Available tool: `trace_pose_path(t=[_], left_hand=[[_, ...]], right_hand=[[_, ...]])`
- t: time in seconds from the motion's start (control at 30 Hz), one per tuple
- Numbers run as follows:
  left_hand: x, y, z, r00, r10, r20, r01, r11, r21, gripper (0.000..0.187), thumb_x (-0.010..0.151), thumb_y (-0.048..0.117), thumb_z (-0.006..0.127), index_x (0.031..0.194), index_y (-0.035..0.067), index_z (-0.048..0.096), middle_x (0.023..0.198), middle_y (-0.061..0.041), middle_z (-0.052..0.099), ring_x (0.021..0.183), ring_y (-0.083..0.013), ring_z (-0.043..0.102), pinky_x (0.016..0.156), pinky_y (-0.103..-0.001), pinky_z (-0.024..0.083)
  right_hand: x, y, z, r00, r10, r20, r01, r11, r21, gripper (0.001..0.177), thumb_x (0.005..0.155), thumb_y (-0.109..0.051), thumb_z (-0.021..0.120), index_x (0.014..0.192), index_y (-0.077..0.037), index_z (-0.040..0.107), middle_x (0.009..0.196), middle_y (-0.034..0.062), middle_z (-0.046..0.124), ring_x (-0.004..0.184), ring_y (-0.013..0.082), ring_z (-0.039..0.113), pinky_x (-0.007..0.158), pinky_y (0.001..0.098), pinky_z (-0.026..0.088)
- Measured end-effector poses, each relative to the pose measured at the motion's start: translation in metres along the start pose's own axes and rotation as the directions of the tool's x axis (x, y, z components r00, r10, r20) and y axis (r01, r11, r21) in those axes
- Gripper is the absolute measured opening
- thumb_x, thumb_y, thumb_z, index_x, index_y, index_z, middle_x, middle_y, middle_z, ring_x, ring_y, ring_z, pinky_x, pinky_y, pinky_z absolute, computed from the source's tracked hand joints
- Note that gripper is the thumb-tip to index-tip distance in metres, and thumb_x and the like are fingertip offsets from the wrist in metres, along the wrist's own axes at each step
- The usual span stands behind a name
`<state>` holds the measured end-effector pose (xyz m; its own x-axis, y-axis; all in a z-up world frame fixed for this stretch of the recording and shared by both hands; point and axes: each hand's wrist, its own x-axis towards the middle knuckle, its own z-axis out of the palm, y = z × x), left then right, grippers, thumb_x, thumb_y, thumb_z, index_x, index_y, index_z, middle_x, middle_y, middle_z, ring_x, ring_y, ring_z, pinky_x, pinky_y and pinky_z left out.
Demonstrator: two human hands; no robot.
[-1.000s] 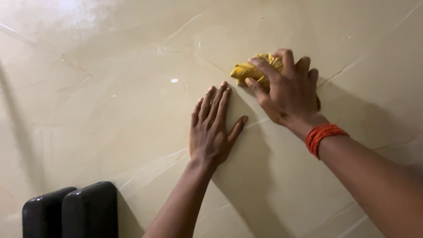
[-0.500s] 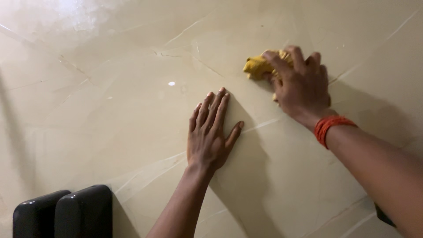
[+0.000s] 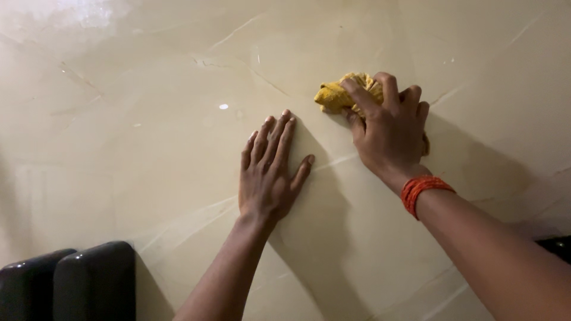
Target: The person wipes a tiled bathroom wall using a yellow cloth. They move the cloth in circular and back-and-forth motions across the surface, cleaning around wall-mounted dispensers and a corner area.
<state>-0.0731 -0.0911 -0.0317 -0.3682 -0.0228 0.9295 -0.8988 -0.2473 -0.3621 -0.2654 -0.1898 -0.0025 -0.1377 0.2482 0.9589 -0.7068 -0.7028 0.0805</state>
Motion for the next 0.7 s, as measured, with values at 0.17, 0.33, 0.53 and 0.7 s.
trace_pose_path(t=[0.17, 0.33, 0.53, 0.7], left_hand=[[-0.001, 0.001, 0.001, 1.000, -0.006, 0.012, 0.006, 1.000, 0.014, 0.074, 0.102, 0.053, 0.049, 0.161, 0.013, 0.028, 0.168, -0.001, 0.028, 0.155, -0.0202, 0.022, 0.127, -0.041, 0.015], [-0.004, 0.002, 0.004, 1.000, -0.020, 0.005, 0.019, 1.000, 0.019, 0.074, 0.103, 0.053, 0.049, 0.162, 0.014, 0.028, 0.169, -0.001, 0.027, 0.156, -0.0200, 0.022, 0.128, -0.041, 0.015], [-0.007, 0.004, 0.007, 0.998, -0.065, 0.002, 0.065, 0.998, 0.016, 0.071, 0.104, 0.053, 0.048, 0.162, 0.017, 0.029, 0.168, 0.002, 0.027, 0.156, -0.0193, 0.022, 0.129, -0.041, 0.015], [-0.013, 0.009, 0.007, 0.996, -0.091, 0.018, 0.090, 0.996, 0.028, 0.068, 0.105, 0.048, 0.046, 0.162, 0.017, 0.028, 0.169, 0.001, 0.026, 0.157, -0.0193, 0.020, 0.128, -0.041, 0.014]], right_hand=[[-0.018, -0.009, -0.008, 1.000, -0.009, -0.005, 0.009, 1.000, -0.030, 0.061, 0.085, -0.019, 0.080, 0.141, -0.035, 0.063, 0.137, 0.0065, 0.052, 0.108, 0.0359, 0.049, 0.090, 0.0516, 0.043], [-0.032, -0.011, -0.012, 1.000, -0.027, -0.010, 0.027, 0.999, -0.029, 0.058, 0.086, -0.020, 0.080, 0.140, -0.035, 0.063, 0.136, 0.0060, 0.053, 0.107, 0.0348, 0.049, 0.091, 0.0513, 0.043], [-0.047, -0.016, -0.017, 0.999, -0.033, -0.011, 0.032, 0.999, -0.030, 0.057, 0.086, -0.023, 0.080, 0.139, -0.036, 0.064, 0.137, 0.0058, 0.053, 0.107, 0.0349, 0.050, 0.091, 0.0506, 0.043], [-0.060, -0.018, -0.022, 0.999, -0.036, 0.025, 0.036, 0.999, -0.007, 0.057, 0.086, -0.021, 0.080, 0.138, -0.037, 0.064, 0.136, 0.0047, 0.053, 0.106, 0.0339, 0.050, 0.088, 0.0494, 0.042]])
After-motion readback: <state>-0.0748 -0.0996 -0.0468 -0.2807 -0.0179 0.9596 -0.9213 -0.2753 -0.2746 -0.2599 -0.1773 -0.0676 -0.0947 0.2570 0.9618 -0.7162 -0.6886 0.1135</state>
